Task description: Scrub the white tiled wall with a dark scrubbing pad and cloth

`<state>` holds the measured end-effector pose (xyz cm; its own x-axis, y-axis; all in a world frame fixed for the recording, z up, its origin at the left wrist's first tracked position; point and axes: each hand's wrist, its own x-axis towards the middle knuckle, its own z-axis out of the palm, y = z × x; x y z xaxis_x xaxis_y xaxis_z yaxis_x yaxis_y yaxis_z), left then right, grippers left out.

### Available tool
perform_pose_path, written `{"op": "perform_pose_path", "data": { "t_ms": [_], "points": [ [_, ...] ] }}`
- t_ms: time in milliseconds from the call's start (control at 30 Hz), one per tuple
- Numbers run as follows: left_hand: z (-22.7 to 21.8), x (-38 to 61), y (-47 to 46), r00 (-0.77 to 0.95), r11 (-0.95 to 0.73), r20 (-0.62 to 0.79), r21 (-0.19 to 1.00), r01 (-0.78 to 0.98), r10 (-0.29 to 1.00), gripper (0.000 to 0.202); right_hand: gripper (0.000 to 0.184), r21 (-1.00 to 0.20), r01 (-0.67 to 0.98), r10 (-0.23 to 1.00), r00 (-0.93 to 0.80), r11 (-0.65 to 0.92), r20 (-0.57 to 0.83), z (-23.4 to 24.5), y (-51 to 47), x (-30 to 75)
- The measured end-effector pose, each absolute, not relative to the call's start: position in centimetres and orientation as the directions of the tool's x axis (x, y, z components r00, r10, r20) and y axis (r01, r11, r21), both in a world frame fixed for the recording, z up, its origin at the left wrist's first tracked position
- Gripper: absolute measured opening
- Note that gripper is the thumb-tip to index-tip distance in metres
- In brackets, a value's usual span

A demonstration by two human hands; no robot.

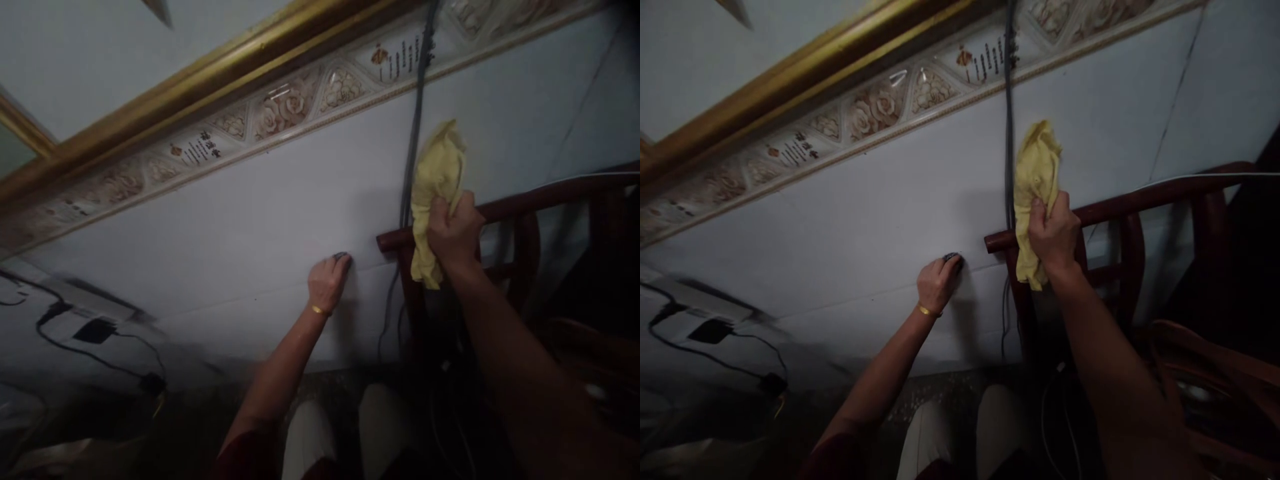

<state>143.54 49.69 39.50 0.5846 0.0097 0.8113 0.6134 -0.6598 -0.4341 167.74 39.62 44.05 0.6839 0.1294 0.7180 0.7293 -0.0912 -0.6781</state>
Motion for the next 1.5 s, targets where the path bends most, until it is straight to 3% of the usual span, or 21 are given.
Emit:
{"op": "perform_pose_path", "data": {
  "t_ms": [200,400,567,667,733,867,1067,1267,1400,1500],
  "points": [
    [40.7,145.9,49.4,0.616,-0.686,0.784,-0.403,0.605,0.082,0.022,0.027,-0.714,0.694,0.161,0.718,-0.093,0.677,44.5,39.6,167.4],
    [40.5,144.2,49.6,0.564,-0.652,0.825,-0.404,0.642,0.044,0.022,0.021,-0.739,0.664,0.281,0.734,-0.112,0.618,45.7,38.5,166.9],
    [39.8,145.9,49.2,0.631,-0.701,0.762,-0.371,0.609,0.144,0.018,0.023,-0.731,0.671,0.232,0.736,-0.125,0.636,45.8,38.7,166.7],
    [40.7,145.2,49.8,0.622,-0.725,0.779,-0.382,0.573,0.081,0.020,0.022,-0.723,0.685,0.247,0.719,-0.089,0.650,45.5,38.7,167.0],
    [41.7,144.0,50.7,0.525,-0.717,0.850,-0.336,0.611,0.049,0.022,0.022,-0.725,0.683,0.260,0.720,-0.095,0.644,45.4,38.8,167.1],
    [40.8,145.3,51.3,0.355,-0.748,0.928,-0.157,0.645,0.111,0.026,0.023,-0.717,0.682,0.236,0.727,-0.140,0.645,45.3,39.1,167.1],
    [36.5,148.7,49.6,0.697,-0.820,0.717,-0.384,0.424,0.025,0.019,0.020,-0.691,0.715,0.223,0.695,-0.110,0.684,44.7,39.5,167.6],
    [39.5,148.4,50.5,0.549,-0.754,0.826,-0.277,0.595,0.130,0.031,0.023,-0.711,0.699,0.193,0.709,-0.071,0.678,44.3,39.7,167.6],
    [37.3,148.2,50.5,0.769,-0.825,0.638,-0.422,0.375,0.023,0.028,0.026,-0.699,0.711,0.169,0.700,-0.075,0.694,44.2,39.7,167.7],
    [42.8,148.1,51.7,0.698,-0.799,0.716,-0.433,0.417,-0.024,0.032,0.029,-0.690,0.716,0.142,0.698,-0.105,0.702,44.3,39.8,167.8]
  ]
}}
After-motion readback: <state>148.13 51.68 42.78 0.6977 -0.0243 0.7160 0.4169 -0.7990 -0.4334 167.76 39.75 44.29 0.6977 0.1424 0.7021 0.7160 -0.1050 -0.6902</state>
